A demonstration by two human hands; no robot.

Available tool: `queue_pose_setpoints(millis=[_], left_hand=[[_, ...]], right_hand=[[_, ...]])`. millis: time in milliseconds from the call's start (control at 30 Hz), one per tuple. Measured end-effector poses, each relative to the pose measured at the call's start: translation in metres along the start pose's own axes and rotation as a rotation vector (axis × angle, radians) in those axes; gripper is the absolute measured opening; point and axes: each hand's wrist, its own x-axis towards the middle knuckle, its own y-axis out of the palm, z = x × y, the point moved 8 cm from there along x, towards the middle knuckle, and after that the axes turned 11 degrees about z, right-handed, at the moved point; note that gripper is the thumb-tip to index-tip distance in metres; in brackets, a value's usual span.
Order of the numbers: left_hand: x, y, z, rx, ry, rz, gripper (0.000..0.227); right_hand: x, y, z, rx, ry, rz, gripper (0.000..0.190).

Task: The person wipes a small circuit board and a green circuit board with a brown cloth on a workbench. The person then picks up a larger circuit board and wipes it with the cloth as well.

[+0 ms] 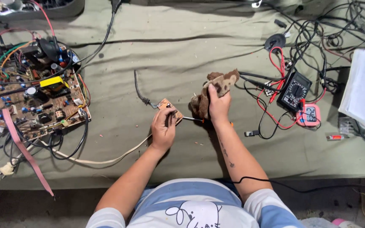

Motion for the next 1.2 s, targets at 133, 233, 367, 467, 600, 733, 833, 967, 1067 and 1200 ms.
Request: queue_pose_setpoints(millis=[133,233,367,467,600,733,833,967,1067,1200], left_hand=[[0.030,0.024,-0.022,0.008,0.122,-0.022,0.013],[0.049,0.053,-0.007,0.087,0.124,0.002,0.015],[0.059,0.080,0.041,0.258,0.104,0.063,0.015],[0.057,0.075,0.048,0.323,0.099,0.076,0.013],[0.061,0.065,0.034,0.336,0.150,0.013,0.010],[0.065,0.060,0.019,0.315,0.143,0.029,0.013],[0.065,0.058,0.019,0.297,0.138,0.033,0.013],[0.064,0.054,0.020,0.227,0.127,0.007,0.011],[0.063,0.055,0.022,0.241,0.132,-0.002,0.012],[0.062,0.057,0.030,0.272,0.151,0.012,0.006]], right_hand=[[-0.004,0.002,0.024,-0.177,0.049,-0.046,0.105],[-0.004,-0.001,0.016,-0.163,-0.002,-0.028,0.094],[0.002,0.011,0.030,0.014,-0.228,0.152,0.018],[0.006,0.008,0.011,0.042,-0.181,0.145,0.022],[0.008,0.013,0.006,0.211,-0.132,0.125,0.023],[0.005,0.013,0.007,0.247,-0.171,0.160,0.036],[0.010,0.011,-0.012,0.243,-0.149,0.147,0.023],[0.013,0.007,-0.015,0.186,-0.154,0.133,0.016],[0.001,0.013,0.019,0.036,-0.225,0.203,0.022],[-0.029,0.036,0.070,-0.039,-0.408,0.435,0.031]])
